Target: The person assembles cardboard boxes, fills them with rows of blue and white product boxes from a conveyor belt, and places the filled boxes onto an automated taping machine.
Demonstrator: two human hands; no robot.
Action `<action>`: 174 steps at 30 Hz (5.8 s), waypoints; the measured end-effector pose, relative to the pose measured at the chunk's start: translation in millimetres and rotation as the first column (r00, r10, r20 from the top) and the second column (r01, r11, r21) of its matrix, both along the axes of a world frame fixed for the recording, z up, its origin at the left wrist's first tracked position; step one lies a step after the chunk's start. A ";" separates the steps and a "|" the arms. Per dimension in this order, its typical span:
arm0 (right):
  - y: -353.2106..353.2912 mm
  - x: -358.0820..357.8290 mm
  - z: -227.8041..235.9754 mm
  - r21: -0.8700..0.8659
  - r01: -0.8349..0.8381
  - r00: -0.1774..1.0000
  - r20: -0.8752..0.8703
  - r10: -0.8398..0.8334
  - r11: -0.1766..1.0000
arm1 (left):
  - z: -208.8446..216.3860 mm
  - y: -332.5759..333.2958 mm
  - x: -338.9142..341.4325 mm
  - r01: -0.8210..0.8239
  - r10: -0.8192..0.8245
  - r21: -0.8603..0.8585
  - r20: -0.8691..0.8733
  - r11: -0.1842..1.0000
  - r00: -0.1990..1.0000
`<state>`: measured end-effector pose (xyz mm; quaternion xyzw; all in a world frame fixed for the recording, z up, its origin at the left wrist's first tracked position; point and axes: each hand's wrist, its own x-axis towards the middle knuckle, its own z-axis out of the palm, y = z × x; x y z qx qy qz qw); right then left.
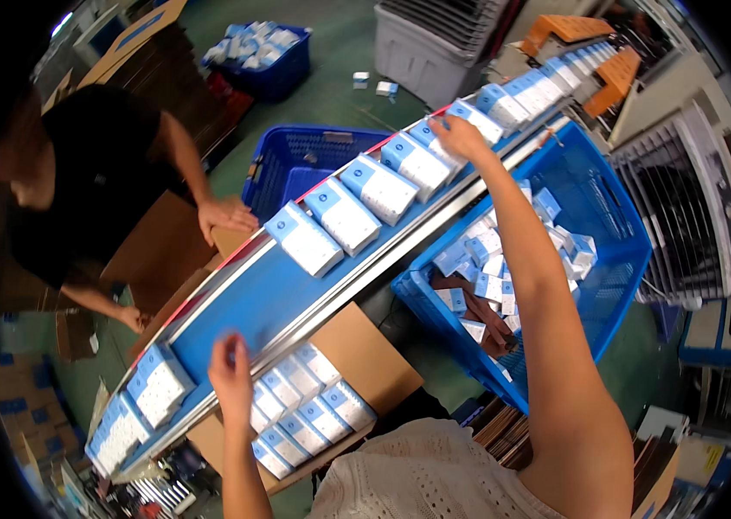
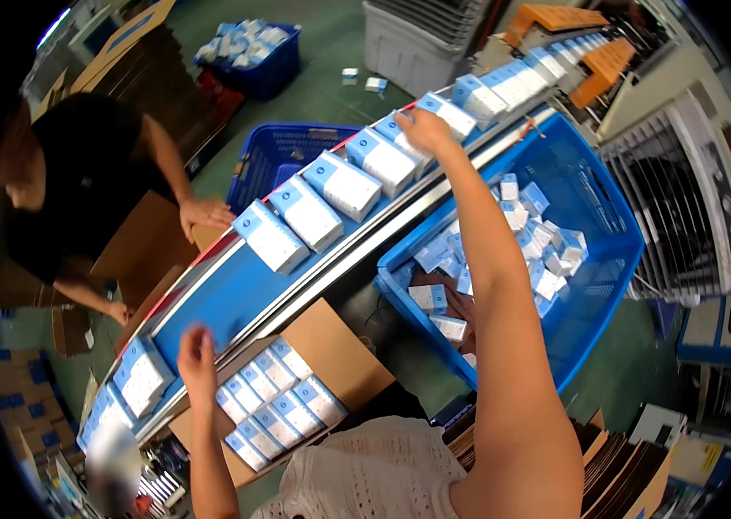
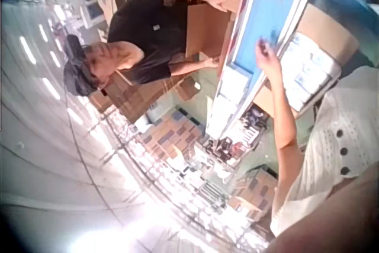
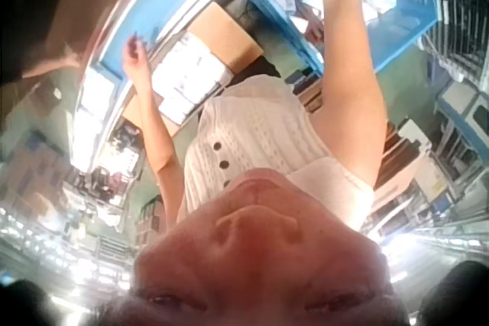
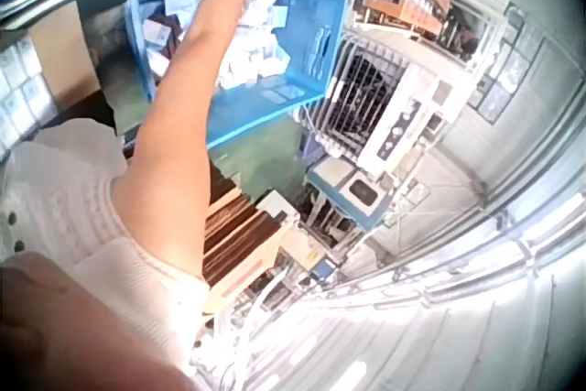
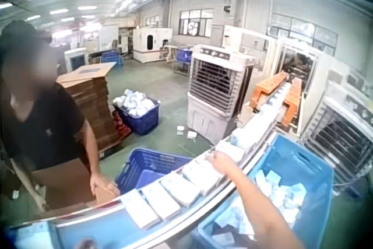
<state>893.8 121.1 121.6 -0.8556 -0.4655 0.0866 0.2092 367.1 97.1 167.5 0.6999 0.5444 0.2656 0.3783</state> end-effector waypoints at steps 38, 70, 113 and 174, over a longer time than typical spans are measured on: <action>-140.8 -443.7 -68.7 -0.186 -0.926 0.291 0.205 0.934 0.329 | -100.3 -102.2 -195.8 0.458 -0.255 0.099 -0.718 0.883 0.648; -142.4 -417.9 -44.1 -0.157 -0.570 0.821 -0.109 0.560 0.806 | -178.3 -228.1 -231.1 -0.292 0.405 -0.416 0.215 0.861 0.889; -229.1 -1181.1 -201.8 -0.434 -0.310 -0.022 -0.887 -0.462 0.846 | -59.1 -260.8 -983.2 -0.979 0.793 -0.107 -0.574 0.175 0.205; -747.3 -672.3 287.0 0.075 0.960 0.134 0.719 -0.682 0.268 | -156.9 -195.2 -502.7 0.887 -0.940 -0.343 -0.254 0.309 0.229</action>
